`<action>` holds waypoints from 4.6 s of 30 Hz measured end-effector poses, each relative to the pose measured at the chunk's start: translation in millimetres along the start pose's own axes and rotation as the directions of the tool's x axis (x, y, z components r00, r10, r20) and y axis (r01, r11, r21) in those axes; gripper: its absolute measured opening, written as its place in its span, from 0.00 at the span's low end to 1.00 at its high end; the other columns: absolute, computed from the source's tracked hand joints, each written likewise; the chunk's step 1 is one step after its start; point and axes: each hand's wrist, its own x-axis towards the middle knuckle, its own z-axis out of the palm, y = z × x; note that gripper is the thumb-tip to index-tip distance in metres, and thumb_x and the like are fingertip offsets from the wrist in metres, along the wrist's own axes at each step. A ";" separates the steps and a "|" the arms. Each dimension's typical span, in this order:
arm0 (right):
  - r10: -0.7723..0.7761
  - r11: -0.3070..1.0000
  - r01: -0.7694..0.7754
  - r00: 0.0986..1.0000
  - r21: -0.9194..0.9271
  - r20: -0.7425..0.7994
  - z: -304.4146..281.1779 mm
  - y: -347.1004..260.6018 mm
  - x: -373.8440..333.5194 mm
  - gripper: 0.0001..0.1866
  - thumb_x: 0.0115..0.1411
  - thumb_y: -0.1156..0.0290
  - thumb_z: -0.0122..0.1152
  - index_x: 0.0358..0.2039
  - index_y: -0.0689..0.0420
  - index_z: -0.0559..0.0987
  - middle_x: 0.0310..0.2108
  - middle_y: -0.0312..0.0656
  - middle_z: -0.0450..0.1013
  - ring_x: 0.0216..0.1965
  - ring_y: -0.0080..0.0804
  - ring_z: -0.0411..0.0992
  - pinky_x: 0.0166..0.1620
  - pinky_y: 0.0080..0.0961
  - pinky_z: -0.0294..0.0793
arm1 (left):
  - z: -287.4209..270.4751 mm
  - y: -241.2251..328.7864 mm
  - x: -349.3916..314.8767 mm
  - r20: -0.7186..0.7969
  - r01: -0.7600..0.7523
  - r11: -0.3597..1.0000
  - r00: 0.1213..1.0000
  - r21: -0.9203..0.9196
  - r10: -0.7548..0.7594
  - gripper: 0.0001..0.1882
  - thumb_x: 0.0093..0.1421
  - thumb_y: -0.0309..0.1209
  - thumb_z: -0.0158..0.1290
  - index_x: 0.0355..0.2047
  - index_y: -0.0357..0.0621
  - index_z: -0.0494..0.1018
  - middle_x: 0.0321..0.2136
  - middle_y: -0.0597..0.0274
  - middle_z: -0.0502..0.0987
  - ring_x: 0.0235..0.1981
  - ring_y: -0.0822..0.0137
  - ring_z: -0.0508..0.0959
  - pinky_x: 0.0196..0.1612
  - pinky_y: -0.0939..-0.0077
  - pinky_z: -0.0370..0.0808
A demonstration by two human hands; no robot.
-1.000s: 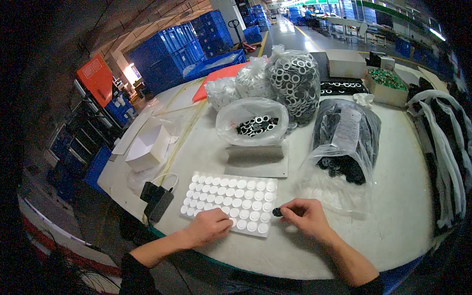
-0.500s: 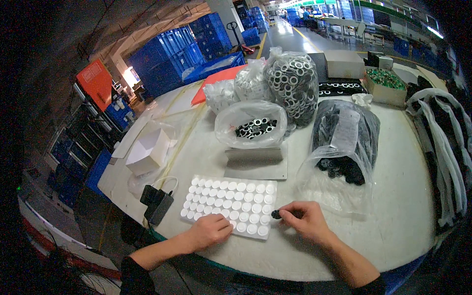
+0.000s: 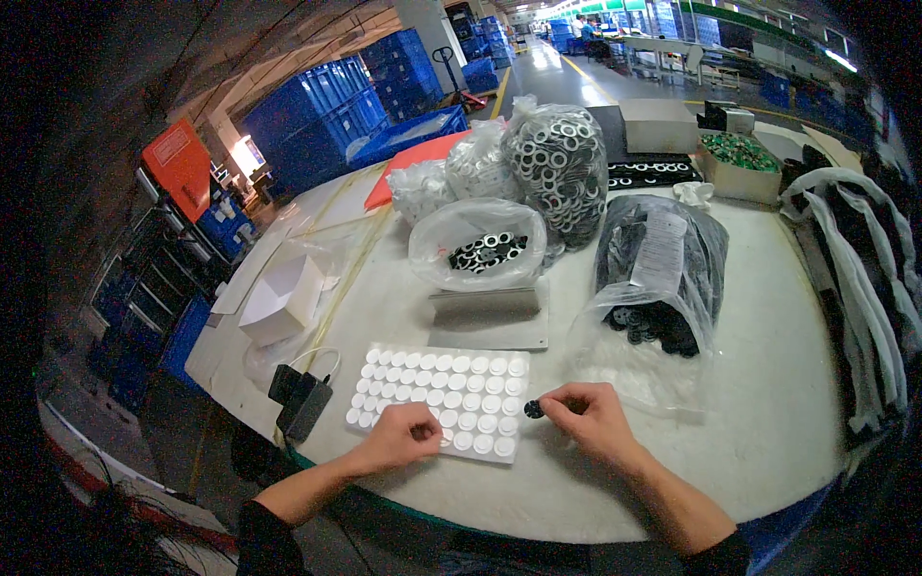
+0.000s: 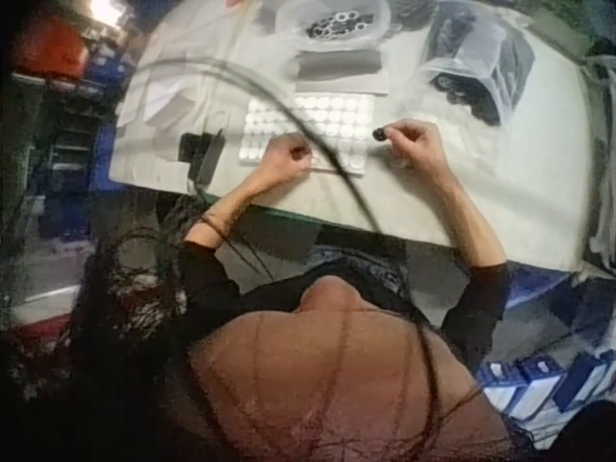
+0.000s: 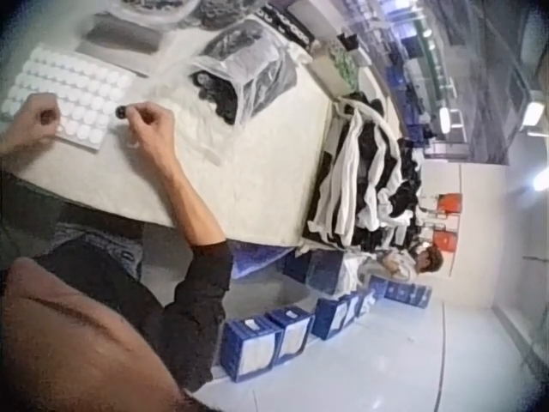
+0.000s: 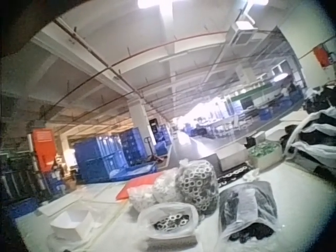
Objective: The person assembles small plastic components by hand, placing small black rings and white plastic pins into a sorting tray.
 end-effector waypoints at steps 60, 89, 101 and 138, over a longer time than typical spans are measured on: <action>-0.253 0.967 0.243 0.956 -0.082 -0.147 2.8 -0.6 -10.8 0.08 0.50 0.72 0.64 0.26 0.65 0.79 0.20 0.35 0.75 0.23 0.15 0.71 0.27 0.15 0.71 | 66.6 69.2 69.6 0.060 0.148 0.611 0.985 -0.778 -0.162 0.06 0.55 0.22 0.55 0.33 0.32 0.75 0.26 0.60 0.78 0.26 0.75 0.76 0.32 0.82 0.75; -0.346 0.936 0.347 0.938 0.055 -0.013 -1.8 5.5 -4.4 0.08 0.56 0.77 0.59 0.36 0.65 0.79 0.28 0.38 0.77 0.29 0.19 0.74 0.34 0.15 0.74 | 70.2 70.4 73.9 0.133 0.211 0.654 0.977 -0.726 -0.168 0.04 0.56 0.22 0.52 0.31 0.32 0.74 0.24 0.59 0.77 0.23 0.74 0.76 0.28 0.82 0.74; -0.607 0.593 0.230 0.758 -0.772 -0.241 -51.2 -10.6 4.7 0.12 0.51 0.79 0.58 0.38 0.60 0.76 0.29 0.44 0.73 0.27 0.35 0.74 0.30 0.28 0.73 | 56.5 57.0 112.0 -0.032 0.076 0.703 0.990 -0.707 -0.140 0.04 0.56 0.23 0.52 0.32 0.39 0.69 0.23 0.66 0.73 0.25 0.76 0.73 0.28 0.81 0.71; 0.102 0.995 -0.103 0.990 -0.002 0.096 44.6 -15.0 -22.1 0.10 0.56 0.72 0.62 0.31 0.67 0.79 0.25 0.41 0.77 0.26 0.22 0.74 0.31 0.18 0.74 | -4.0 1.7 15.5 0.282 -0.537 0.562 0.832 0.629 0.478 0.03 0.41 0.25 0.52 0.16 0.41 0.69 0.20 0.61 0.69 0.27 0.61 0.72 0.29 0.72 0.72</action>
